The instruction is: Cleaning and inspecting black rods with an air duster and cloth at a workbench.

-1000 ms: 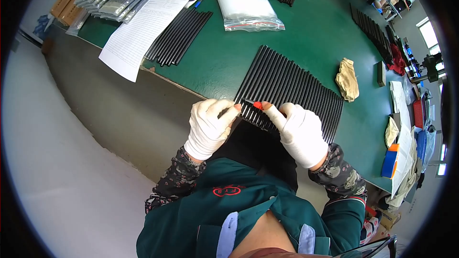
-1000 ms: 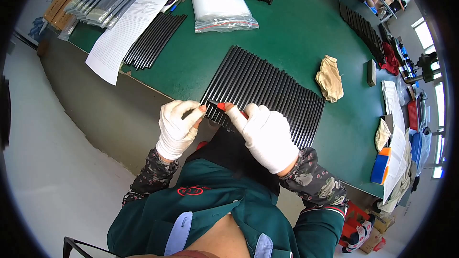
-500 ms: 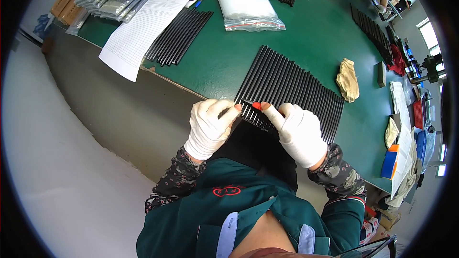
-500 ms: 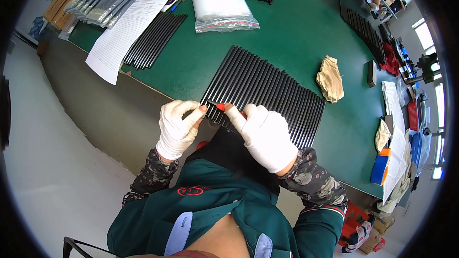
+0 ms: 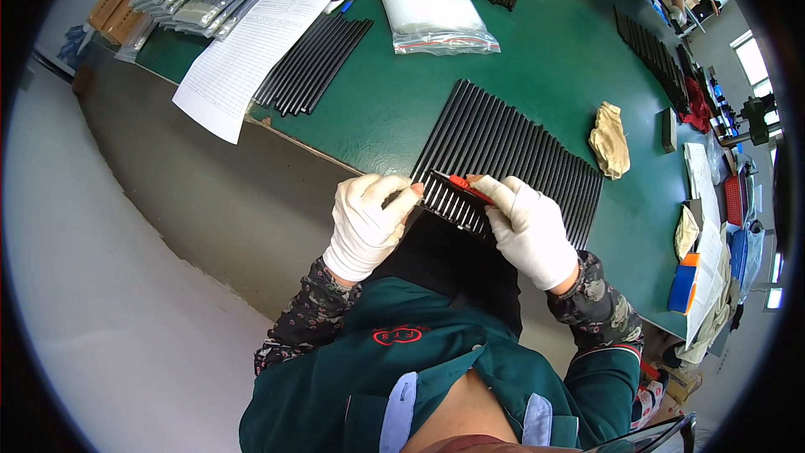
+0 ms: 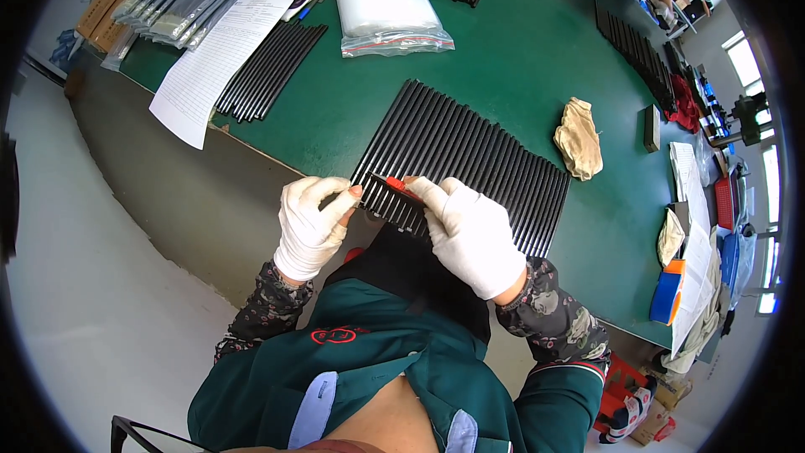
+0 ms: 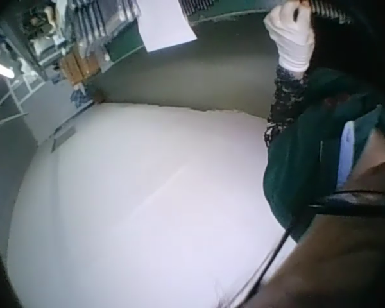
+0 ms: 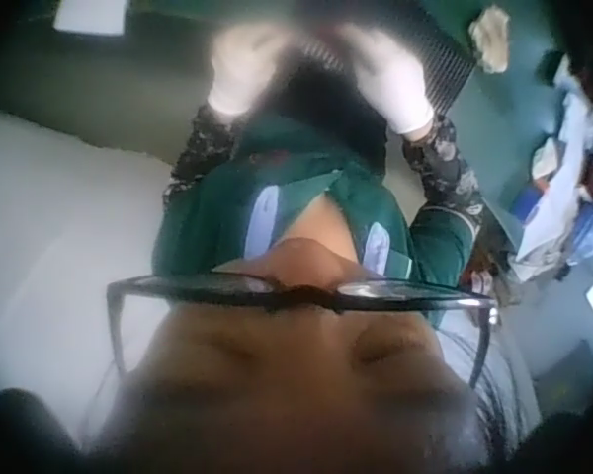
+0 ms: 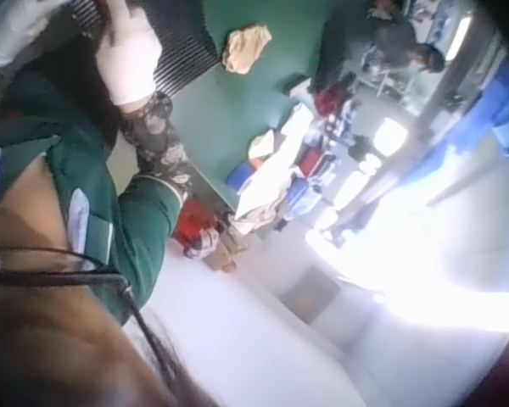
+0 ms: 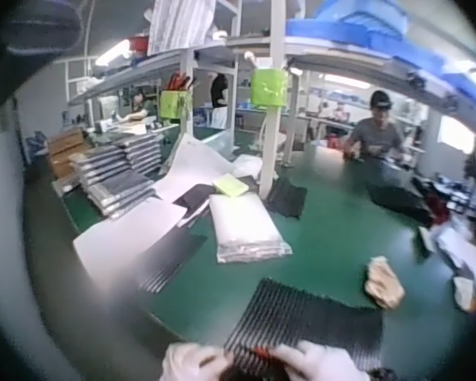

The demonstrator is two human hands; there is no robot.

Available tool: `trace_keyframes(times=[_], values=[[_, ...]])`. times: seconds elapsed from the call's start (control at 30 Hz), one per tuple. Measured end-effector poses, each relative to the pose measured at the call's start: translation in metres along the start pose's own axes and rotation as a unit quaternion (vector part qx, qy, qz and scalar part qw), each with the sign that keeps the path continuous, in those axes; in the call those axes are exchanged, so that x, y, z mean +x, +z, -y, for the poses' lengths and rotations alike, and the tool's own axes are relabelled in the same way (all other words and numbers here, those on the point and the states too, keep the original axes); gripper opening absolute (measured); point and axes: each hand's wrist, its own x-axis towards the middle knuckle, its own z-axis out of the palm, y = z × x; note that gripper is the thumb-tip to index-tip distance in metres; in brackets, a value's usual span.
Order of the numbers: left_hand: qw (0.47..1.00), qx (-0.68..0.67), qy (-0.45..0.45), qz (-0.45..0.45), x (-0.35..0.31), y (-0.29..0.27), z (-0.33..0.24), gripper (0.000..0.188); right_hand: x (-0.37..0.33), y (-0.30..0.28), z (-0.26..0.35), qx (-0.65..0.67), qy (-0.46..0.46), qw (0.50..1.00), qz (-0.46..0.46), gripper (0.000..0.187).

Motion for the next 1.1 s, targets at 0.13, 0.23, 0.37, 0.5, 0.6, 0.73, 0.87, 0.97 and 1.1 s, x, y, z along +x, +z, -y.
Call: trace_keyframes(times=[0.13,0.23,0.37,0.5,0.6,0.73,0.87,0.97,1.1], values=[[1.0,-0.004,-0.007,0.006,-0.0004,-0.0002,0.0,0.037,0.0006,-0.0018,0.0031,0.004,0.007,1.0,0.019,0.038],[1.0,-0.003,0.003,-0.012,0.0,0.0006,0.0,0.038,0.0,-0.0002,0.0016,0.003,0.002,1.0,0.01,0.038],[1.0,-0.01,-0.008,0.004,-0.0005,0.0008,0.0004,0.04,0.0009,-0.0003,0.0022,-0.002,0.003,1.0,0.014,0.038],[1.0,-0.011,-0.01,-0.003,-0.0008,0.0012,0.0,0.041,0.0014,0.0005,0.0024,-0.017,-0.001,1.0,0.009,0.037],[1.0,-0.007,-0.004,-0.009,0.0001,0.0012,-0.0004,0.041,0.0011,0.003,0.0013,-0.009,-0.005,1.0,-0.001,0.035],[1.0,-0.01,-0.008,-0.003,-0.0002,0.0007,0.0001,0.04,0.0028,0.0023,0.0028,-0.005,-0.009,1.0,-0.002,0.035],[1.0,-0.009,-0.007,0.002,0.0003,0.0004,0.0001,0.04,0.0024,0.0003,0.0015,0.007,-0.018,1.0,0.005,0.035],[1.0,-0.011,-0.007,-0.001,0.0002,0.0011,0.0007,0.04,0.0004,-0.0027,0.0023,0.023,-0.03,0.999,0.02,0.036],[1.0,-0.002,-0.009,0.004,0.0002,0.0007,0.0,0.041,0.0009,-0.004,0.0035,0.01,-0.016,0.999,0.028,0.038]])
